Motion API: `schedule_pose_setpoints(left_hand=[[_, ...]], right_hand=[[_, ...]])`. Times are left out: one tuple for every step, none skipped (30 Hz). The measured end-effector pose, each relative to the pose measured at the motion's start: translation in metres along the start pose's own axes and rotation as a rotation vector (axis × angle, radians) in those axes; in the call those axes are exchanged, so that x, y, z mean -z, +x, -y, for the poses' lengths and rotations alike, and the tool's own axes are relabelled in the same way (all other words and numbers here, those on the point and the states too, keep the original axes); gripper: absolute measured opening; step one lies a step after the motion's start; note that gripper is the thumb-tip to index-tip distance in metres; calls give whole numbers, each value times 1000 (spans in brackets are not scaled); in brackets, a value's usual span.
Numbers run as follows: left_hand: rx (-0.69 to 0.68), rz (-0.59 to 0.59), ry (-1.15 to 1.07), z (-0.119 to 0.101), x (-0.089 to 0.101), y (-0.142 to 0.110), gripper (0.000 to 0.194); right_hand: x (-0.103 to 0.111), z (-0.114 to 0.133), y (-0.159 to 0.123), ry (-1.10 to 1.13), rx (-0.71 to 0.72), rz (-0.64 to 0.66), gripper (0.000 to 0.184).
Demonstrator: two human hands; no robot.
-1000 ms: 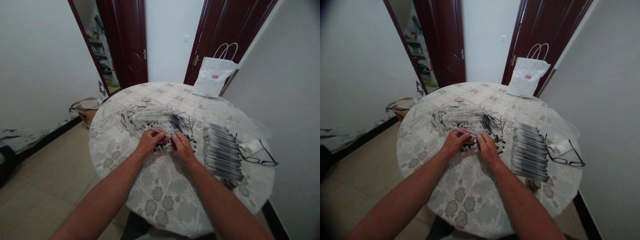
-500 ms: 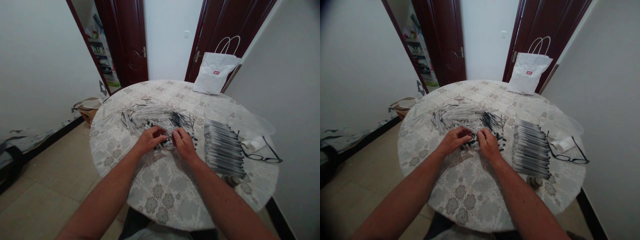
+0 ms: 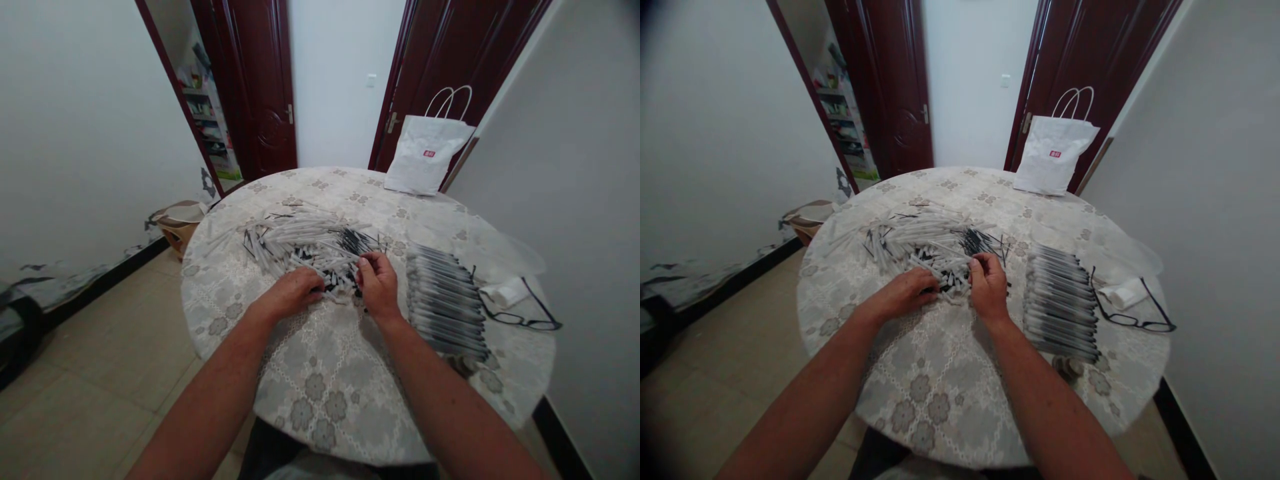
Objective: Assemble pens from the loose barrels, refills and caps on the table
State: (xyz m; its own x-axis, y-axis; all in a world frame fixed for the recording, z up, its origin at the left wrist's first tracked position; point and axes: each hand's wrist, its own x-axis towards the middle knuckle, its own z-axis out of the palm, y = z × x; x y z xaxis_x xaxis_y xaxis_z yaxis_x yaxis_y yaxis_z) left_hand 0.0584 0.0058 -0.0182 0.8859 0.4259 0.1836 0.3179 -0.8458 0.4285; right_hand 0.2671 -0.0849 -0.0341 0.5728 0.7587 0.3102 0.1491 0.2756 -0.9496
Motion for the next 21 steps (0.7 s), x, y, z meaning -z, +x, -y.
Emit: schedule_pose_setpoints(left_hand=[[7,-18,-45,0,1,-1,14],[20,-41,-92,0,3,-1,16],[40,-74,-141,-1,5,-1,19],[67,-116,-192,-1,8,-2,21],[99,-166,-245,-2,10,-2,23],[134,-223,-306,-2,12,-2,24],[176,-287,-376,-2,14,-1,25],[220,-355,-445,-2,15,-1,25],[263,-420,-509,0,16,0,27],[303,-485,-573,1,16,0,28],[338,-549,-635,4,16,1,30],[366,-608,-700,6,15,1,31],[385,-660,-766,9,14,2,32],[394,-699,-832,11,13,2,32],[395,-728,-896,13,12,3,33],[390,-745,-958,15,12,4,34],[381,-749,-1020,16,11,4,34],[369,-746,-1079,16,11,5,34],[359,-735,-1132,16,10,6,34],[349,-721,-1176,15,10,6,34],[339,-702,-1207,14,9,7,33]], right_hand=[[0,1,0,17,-10,-10,24],[0,1,0,35,-21,-15,24],[0,2,-1,53,-30,-17,25],[0,4,-1,66,-39,-17,26],[0,5,-1,76,-47,-17,27],[0,6,-2,83,-55,-19,28],[0,6,-2,85,-61,-22,28],[0,7,-3,85,-65,-24,28],[-1,7,-3,84,-67,-25,28],[-1,6,-4,83,-68,-24,27],[-2,6,-4,81,-68,-21,28],[-2,5,-5,76,-68,-18,28],[-2,5,-5,69,-68,-13,30],[-3,4,-6,61,-67,-9,31],[-3,3,-6,53,-65,-6,32],[-4,3,-7,46,-63,-3,33],[-5,3,-7,41,-63,-2,34],[-5,3,-8,36,-67,0,35],[-6,3,-9,32,-72,3,35],[-6,3,-9,29,-77,7,35],[-7,3,-10,27,-82,12,35]])
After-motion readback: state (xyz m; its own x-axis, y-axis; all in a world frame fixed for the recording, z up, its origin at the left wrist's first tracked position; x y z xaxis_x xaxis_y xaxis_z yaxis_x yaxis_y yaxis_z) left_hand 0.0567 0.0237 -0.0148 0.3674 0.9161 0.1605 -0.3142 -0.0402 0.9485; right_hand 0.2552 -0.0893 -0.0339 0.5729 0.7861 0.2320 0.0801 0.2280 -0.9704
